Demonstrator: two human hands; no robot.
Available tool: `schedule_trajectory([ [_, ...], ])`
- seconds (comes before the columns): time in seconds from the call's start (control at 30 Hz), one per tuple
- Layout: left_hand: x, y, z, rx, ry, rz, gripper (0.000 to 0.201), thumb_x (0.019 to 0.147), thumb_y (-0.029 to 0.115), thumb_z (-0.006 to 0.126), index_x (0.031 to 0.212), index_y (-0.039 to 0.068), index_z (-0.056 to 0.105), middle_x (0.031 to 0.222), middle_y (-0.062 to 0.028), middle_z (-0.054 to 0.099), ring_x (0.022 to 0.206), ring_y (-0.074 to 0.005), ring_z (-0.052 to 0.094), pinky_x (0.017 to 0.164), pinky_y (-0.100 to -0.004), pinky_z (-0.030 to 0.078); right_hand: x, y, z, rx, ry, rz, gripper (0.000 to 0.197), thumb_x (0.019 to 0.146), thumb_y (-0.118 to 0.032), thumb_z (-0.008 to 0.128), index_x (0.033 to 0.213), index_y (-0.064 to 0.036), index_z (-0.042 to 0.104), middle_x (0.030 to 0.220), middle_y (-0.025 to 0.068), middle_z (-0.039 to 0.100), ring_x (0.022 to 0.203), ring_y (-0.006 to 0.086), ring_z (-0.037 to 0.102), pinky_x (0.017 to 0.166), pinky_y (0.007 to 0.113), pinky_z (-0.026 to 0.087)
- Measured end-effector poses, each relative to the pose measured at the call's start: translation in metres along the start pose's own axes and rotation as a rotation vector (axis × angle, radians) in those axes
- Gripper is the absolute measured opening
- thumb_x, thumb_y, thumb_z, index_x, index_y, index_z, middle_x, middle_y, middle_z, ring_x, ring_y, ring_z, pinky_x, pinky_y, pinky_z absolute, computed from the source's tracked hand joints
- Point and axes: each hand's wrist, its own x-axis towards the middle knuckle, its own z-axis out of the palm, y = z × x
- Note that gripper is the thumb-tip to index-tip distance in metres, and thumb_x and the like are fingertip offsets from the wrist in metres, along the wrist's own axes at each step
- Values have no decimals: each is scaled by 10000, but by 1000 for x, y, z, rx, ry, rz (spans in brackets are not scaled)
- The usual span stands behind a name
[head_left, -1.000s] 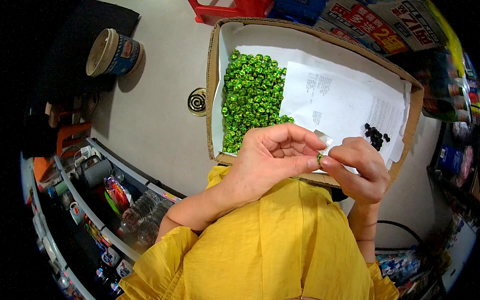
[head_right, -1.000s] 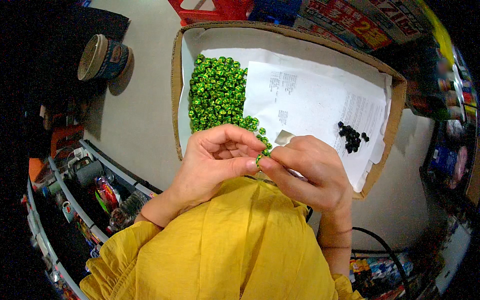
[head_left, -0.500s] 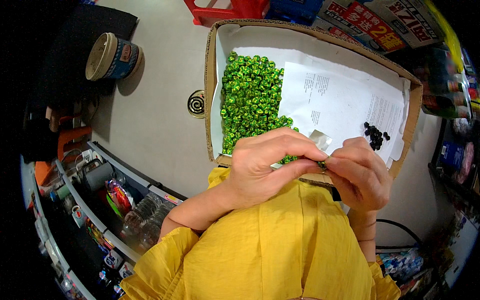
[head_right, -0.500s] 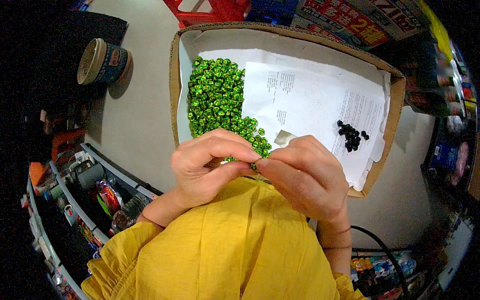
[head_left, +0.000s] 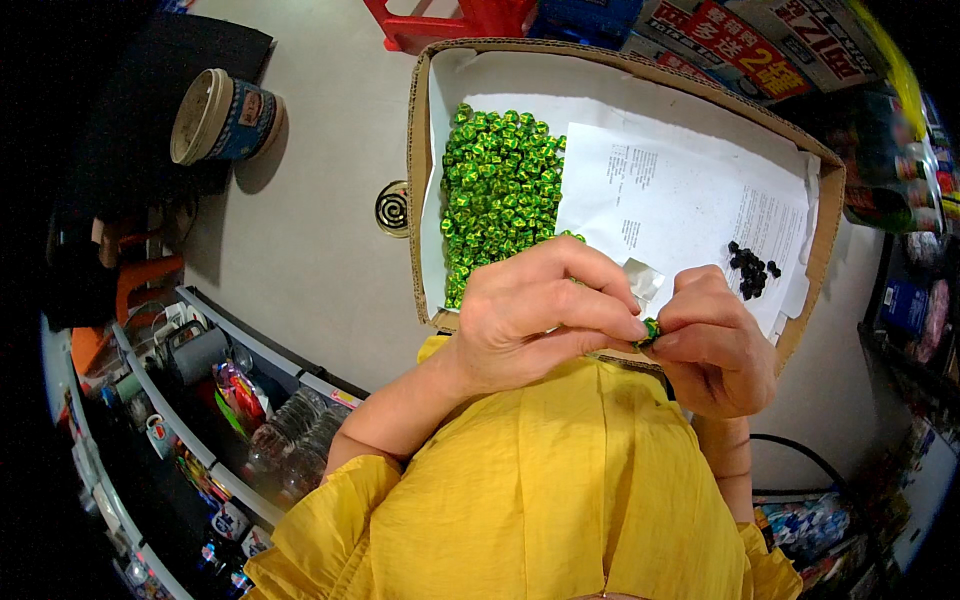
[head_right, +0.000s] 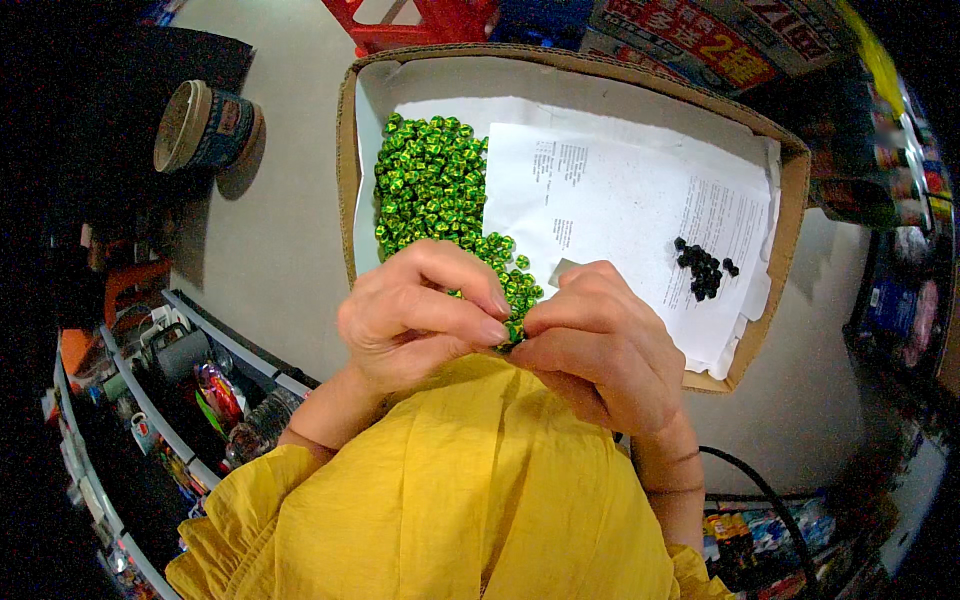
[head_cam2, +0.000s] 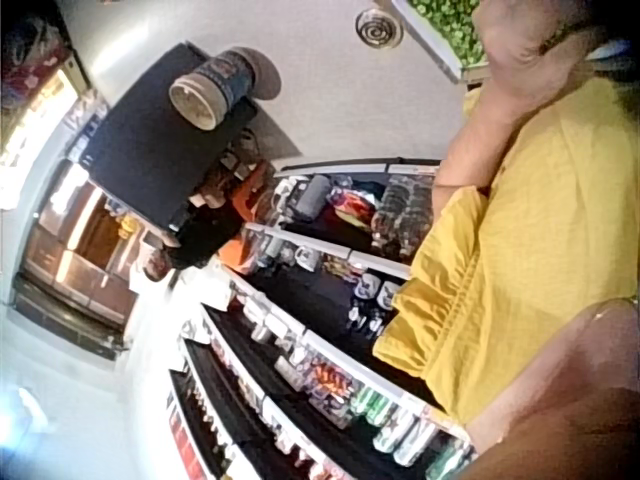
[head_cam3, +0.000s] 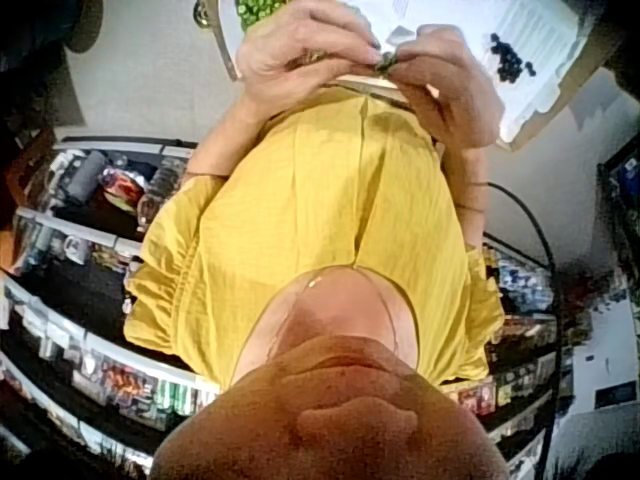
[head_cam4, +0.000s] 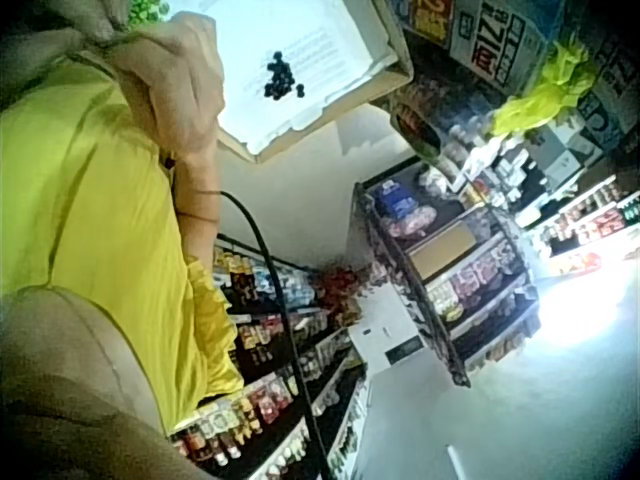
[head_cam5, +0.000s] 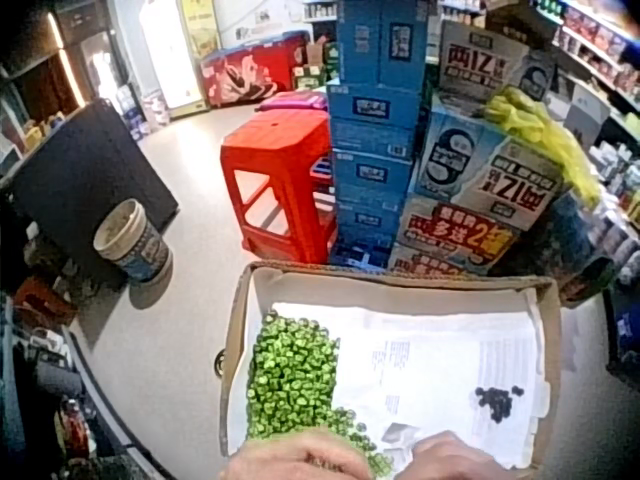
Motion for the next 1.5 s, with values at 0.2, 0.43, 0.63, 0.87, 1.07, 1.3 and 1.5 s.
schedule_trajectory([
  [0.2, -1, -6, -1, 68, -58, 140, 48, 689, 24, 672, 721, 4, 642, 776, -128, 636, 685, -250, 617, 589, -316, 496, 1, -1, -6, -21, -86, 34, 121, 664, -50, 672, 762, -43, 600, 803, 62, 584, 700, 226, 535, 663, 342, 431],
  [0.43, 3, 2, -10, 187, -145, 189, 67, 678, 35, 684, 718, 8, 637, 800, -128, 637, 695, -253, 617, 601, -325, 503, 2, -8, -13, -84, -255, -13, 153, 651, -68, 650, 790, -24, 605, 817, 58, 571, 722, 223, 512, 635, 344, 396],
  [0.63, 2, 7, -6, 204, -106, 176, 87, 661, -17, 689, 715, 22, 633, 811, -122, 636, 712, -246, 620, 599, -324, 510, -3, -5, -8, -125, -76, -56, 255, 589, -86, 638, 843, -64, 641, 806, 32, 550, 692, 192, 517, 611, 321, 379],
  [0.87, 2, 9, -6, 207, -96, 178, 91, 678, -25, 679, 734, 29, 634, 814, -114, 634, 715, -243, 621, 597, -315, 514, -2, -14, -10, -366, -109, -161, 307, 537, -64, 679, 842, -92, 655, 804, 5, 544, 646, 145, 523, 633, 302, 377],
  [1.07, 3, 8, -9, 161, -104, 190, 114, 675, -30, 679, 767, 10, 626, 811, -136, 629, 698, -250, 617, 591, -314, 510, -5, -15, -5, -428, -67, -167, 296, 530, -36, 698, 815, -100, 645, 781, -17, 534, 614, 129, 515, 626, 296, 358],
  [1.3, 0, 7, 2, -26, 9, 5, 183, 644, -52, 708, 797, -2, 621, 802, -131, 618, 704, -253, 613, 608, -319, 495, -10, -4, 0, 40, 25, 64, 270, 602, 11, 707, 838, -46, 589, 756, 29, 520, 651, 165, 478, 648, 316, 345],
  [1.5, -9, 5, 7, 80, 78, 10, 270, 666, -123, 634, 900, 10, 622, 821, -115, 607, 743, -242, 610, 637, -318, 497, -15, -9, 17, 466, 160, 362, 140, 761, 41, 613, 856, 1, 519, 776, 65, 510, 689, 125, 436, 633, 257, 340],
])
